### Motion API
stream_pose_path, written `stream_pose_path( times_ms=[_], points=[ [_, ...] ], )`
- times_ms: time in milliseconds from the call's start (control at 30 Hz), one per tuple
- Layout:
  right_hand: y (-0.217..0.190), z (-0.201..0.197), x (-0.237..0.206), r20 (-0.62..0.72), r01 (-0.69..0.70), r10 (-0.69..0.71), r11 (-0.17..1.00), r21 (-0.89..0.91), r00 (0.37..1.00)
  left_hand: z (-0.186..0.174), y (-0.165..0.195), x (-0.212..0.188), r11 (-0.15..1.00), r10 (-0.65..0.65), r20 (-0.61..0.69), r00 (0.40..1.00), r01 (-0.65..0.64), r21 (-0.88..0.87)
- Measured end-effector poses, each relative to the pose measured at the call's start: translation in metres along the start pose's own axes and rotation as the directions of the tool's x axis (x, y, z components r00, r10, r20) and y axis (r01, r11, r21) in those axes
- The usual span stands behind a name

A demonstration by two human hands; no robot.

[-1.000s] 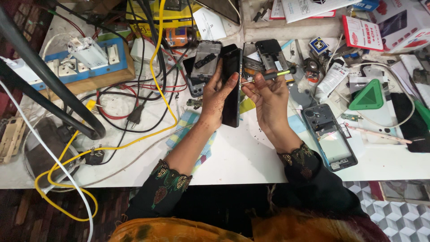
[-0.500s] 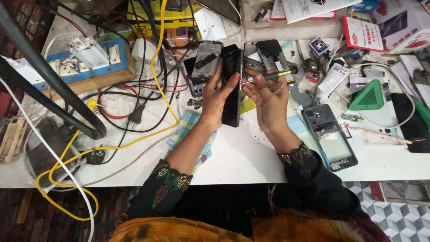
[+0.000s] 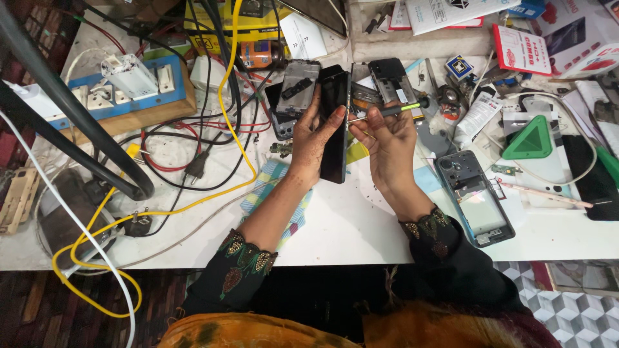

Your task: The person reassembles a disassembled smartphone on a cluttered workbench. They use a screwdriver to secure internal components, connect a charging cable, and verify the device powers on and charges.

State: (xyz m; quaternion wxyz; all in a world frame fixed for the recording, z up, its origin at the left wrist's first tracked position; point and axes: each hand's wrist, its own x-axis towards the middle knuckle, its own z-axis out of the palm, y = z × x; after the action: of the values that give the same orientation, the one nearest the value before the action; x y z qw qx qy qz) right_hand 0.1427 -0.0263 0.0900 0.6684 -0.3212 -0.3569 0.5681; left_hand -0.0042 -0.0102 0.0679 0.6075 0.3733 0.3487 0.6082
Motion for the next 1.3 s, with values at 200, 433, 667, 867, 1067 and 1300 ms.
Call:
stream_pose_path(
  times_ms=[200,433,667,867,1067,1300],
  points=[
    [0.0017,-0.0004,0.0011,-0.012,0.011,-0.011,1.000,-0.001,1.000,0.0004,-0.0004,-0.0001,1.000,0.013,-0.001,1.000,-0.013,-0.004],
    [-0.0003,0.0010,-0.0014,-0.013,0.024,-0.024,1.000,-0.011,1.000,0.0001,-0.0055,0.0010,0.998,0.056,0.013,0.998,-0.055,-0.038],
    [-0.0016,0.0023,-0.0022,-0.022,0.021,-0.022,1.000,-0.019,1.000,-0.0006,-0.0048,0.0017,1.000,0.028,0.004,1.000,-0.028,0.012],
    [-0.0008,0.0011,-0.0023,-0.017,0.024,-0.024,1.000,-0.013,1.000,-0.0002,-0.0049,0.0008,0.999,0.054,0.017,0.998,-0.054,-0.004],
    [0.0013,-0.0012,-0.0019,-0.019,0.035,-0.035,0.999,-0.001,0.999,0.0007,-0.0064,0.0009,0.997,0.072,0.015,0.997,-0.072,-0.001],
    [0.0032,-0.0025,-0.0009,-0.025,0.038,-0.038,0.999,-0.002,0.999,0.0006,-0.0065,0.0011,0.998,0.067,0.009,0.998,-0.067,0.008]
  ],
)
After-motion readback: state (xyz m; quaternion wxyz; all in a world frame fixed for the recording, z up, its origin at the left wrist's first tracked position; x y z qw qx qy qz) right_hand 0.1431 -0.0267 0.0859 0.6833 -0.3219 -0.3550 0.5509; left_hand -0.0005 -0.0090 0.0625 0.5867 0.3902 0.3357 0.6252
